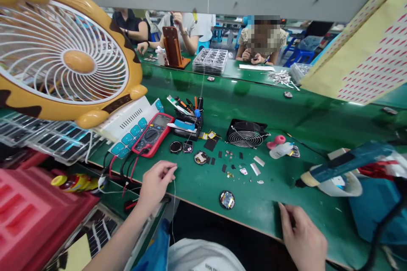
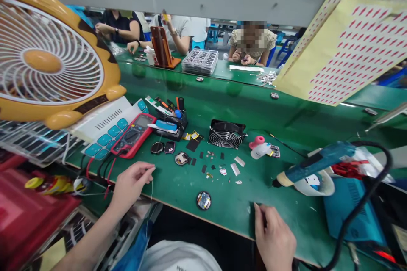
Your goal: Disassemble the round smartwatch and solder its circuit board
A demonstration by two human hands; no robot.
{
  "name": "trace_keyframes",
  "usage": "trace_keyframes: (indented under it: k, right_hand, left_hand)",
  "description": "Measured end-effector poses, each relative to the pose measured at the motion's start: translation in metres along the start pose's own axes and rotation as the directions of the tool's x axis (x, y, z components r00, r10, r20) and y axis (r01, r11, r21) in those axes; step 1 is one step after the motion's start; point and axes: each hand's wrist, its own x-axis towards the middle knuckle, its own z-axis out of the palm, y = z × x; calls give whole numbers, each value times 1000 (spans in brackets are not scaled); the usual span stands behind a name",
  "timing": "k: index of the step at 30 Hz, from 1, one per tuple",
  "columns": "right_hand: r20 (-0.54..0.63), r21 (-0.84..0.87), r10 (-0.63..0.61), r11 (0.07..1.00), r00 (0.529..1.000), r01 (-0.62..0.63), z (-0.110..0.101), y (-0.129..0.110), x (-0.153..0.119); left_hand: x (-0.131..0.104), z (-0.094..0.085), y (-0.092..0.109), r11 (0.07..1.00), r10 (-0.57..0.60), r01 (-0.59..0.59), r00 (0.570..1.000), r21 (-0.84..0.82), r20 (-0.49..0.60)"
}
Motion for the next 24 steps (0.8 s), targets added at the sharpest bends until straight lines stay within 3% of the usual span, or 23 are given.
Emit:
trace_keyframes:
  k: [5, 8, 12, 15, 19, 24]
  right_hand:
    - [14, 12, 13, 1000, 1000, -14, -1, 1, -1]
    - [7, 4, 20, 1000, 1000, -20, -2, 0, 0]
    - [7, 0, 20, 1000, 1000, -20, -3, 0, 0]
    - [8, 0, 16, 1000, 1000, -16, -4, 1, -1]
    - [3, 1, 16, 1000, 1000, -16, -4, 1, -2]
    - [-10, 16, 18, 1000, 1000, -18, -4, 0, -1]
  left_hand:
    - [-51, -33, -34, 980, -198, 198, 980, 10, -10]
    - [-67, -40, -64, 965, -246, 252, 966, 69, -81]
    - [-69, -36, -93, 943, -289, 305, 949, 132, -127]
    - [-66, -29, -106, 932, -323, 333, 942, 145, -89]
    - [-61, -18, -116, 909, -373, 372, 927, 188, -29]
    - [-50, -14, -120, 850, -414, 389, 910, 355, -4]
